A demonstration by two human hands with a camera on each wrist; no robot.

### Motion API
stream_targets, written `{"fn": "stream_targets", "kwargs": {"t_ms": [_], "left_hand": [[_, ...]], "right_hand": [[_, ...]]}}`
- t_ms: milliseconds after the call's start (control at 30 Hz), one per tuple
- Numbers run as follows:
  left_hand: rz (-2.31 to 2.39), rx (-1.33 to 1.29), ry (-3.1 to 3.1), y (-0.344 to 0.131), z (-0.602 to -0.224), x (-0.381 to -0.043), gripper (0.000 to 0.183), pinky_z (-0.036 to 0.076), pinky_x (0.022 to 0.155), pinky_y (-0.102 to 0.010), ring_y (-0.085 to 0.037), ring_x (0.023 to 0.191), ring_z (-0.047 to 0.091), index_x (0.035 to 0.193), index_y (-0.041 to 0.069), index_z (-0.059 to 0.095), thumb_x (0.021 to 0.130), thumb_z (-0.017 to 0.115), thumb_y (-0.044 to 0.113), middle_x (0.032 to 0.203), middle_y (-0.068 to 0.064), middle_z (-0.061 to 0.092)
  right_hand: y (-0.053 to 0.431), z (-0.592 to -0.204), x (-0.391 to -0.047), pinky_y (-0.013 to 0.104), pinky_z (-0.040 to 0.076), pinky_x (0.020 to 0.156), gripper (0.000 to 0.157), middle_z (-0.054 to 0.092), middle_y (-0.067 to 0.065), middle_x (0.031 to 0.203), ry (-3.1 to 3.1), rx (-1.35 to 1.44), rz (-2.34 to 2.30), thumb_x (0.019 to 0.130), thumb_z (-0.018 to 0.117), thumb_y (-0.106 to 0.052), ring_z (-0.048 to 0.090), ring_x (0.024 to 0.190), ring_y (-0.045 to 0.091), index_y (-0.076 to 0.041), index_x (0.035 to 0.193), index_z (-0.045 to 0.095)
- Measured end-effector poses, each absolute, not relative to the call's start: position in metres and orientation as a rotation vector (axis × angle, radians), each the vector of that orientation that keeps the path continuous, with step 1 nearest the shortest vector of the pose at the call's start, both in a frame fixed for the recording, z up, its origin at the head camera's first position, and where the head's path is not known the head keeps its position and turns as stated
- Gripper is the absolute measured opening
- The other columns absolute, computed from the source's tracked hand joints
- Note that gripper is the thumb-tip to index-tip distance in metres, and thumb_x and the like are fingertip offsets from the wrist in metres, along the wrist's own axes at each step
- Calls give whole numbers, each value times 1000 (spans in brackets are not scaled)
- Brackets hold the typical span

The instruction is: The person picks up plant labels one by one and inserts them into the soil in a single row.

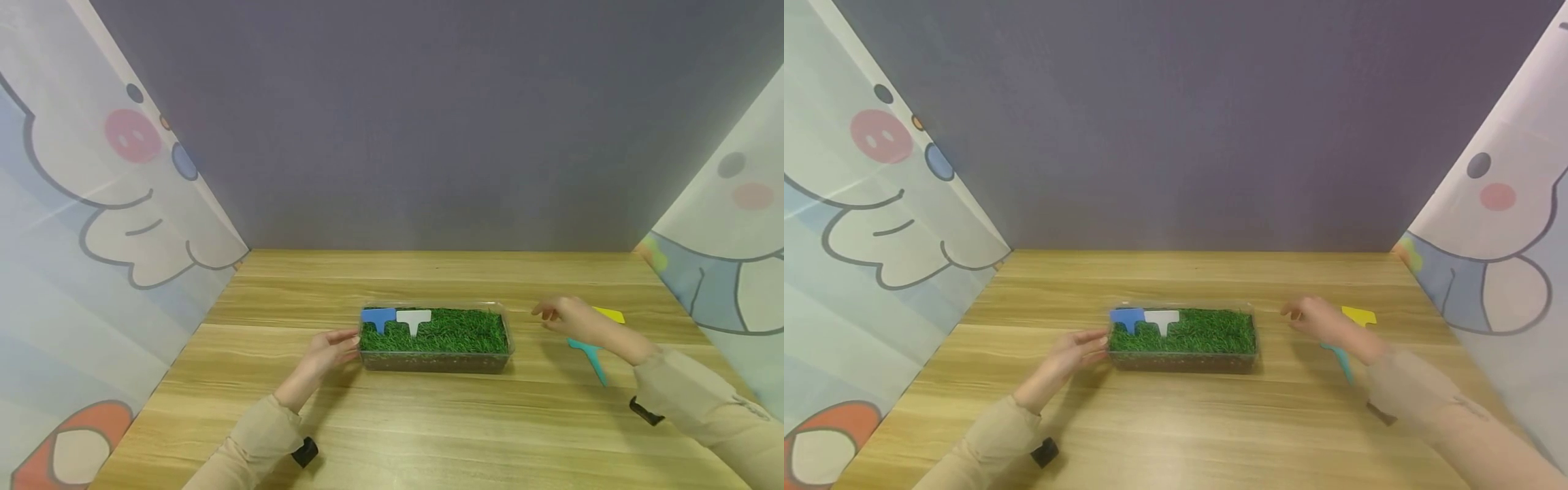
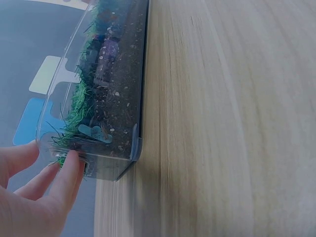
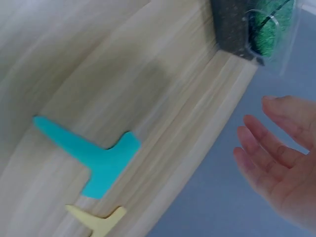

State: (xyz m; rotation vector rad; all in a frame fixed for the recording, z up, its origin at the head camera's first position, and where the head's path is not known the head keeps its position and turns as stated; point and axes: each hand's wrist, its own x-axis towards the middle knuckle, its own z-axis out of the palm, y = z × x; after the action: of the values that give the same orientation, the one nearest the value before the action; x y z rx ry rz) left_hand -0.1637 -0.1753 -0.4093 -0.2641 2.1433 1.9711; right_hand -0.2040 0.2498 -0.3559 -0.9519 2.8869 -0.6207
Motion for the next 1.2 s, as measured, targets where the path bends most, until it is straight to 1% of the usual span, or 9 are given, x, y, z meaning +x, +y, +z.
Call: {"fn": "stream_targets", "kwargs": {"t_ms": [100, 300, 467, 633, 733, 867, 1000, 1200], "left_hand": [[1975, -266, 2140, -175, -410, -164, 35, 50, 87, -34, -35, 105, 52, 118, -9, 50, 86, 55, 2, 123, -26, 47], [1980, -271, 2145, -175, -411, -165, 34, 50, 87, -34, -35, 106, 52, 118, -10, 50, 86, 55, 1, 123, -27, 46], [1978, -271, 2151, -175, -411, -165, 34, 50, 87, -34, -35, 105, 53, 118, -9, 50, 85, 55, 2, 122, -26, 47], [1980, -261, 2151, -174, -411, -164, 34, 50, 87, -35, -35, 105, 53, 118, -10, 50, 86, 54, 1, 122, -27, 47], [1976, -258, 2155, -174, -410, -163, 34, 50, 87, -35, -36, 105, 53, 118, -10, 50, 86, 54, 1, 122, -27, 47], [1981, -256, 2155, -174, -410, -162, 34, 50, 87, -36, -36, 105, 53, 117, -10, 50, 86, 55, 1, 121, -27, 48], [1982, -249, 2153, -174, -410, -163, 34, 50, 87, -36, -35, 105, 52, 118, -10, 50, 86, 55, 2, 122, -27, 48], [1969, -240, 2164, -174, -410, -162, 35, 50, 87, -36, -36, 105, 52, 118, -10, 49, 86, 54, 2, 122, -27, 47]], "right_hand": [[257, -360, -204, 23, 50, 53, 21, 62, 10, 78, 2868, -942, -618, 76, 61, 6, 56, 67, 17, 9, 96, 61], [271, -368, -204, 26, 52, 56, 20, 63, 15, 81, 2841, -944, -611, 75, 60, 7, 57, 68, 20, 12, 94, 60], [283, -375, -205, 24, 50, 55, 21, 62, 13, 79, 2840, -953, -607, 73, 59, 9, 55, 67, 18, 12, 94, 60], [293, -381, -206, 25, 50, 53, 20, 62, 11, 78, 2844, -973, -607, 73, 60, 8, 55, 66, 18, 12, 92, 61], [297, -383, -205, 30, 53, 56, 20, 63, 15, 80, 2841, -940, -581, 73, 62, 5, 58, 69, 23, 12, 92, 60], [301, -385, -204, 39, 55, 61, 24, 63, 21, 85, 2819, -888, -563, 73, 66, 1, 60, 76, 35, 13, 93, 58], [306, -387, -206, 40, 54, 61, 27, 62, 21, 85, 2805, -862, -541, 71, 68, 1, 59, 77, 36, 11, 93, 58], [310, -391, -208, 37, 54, 59, 26, 61, 16, 82, 2783, -846, -491, 71, 68, 2, 57, 75, 33, 9, 94, 59]]}}
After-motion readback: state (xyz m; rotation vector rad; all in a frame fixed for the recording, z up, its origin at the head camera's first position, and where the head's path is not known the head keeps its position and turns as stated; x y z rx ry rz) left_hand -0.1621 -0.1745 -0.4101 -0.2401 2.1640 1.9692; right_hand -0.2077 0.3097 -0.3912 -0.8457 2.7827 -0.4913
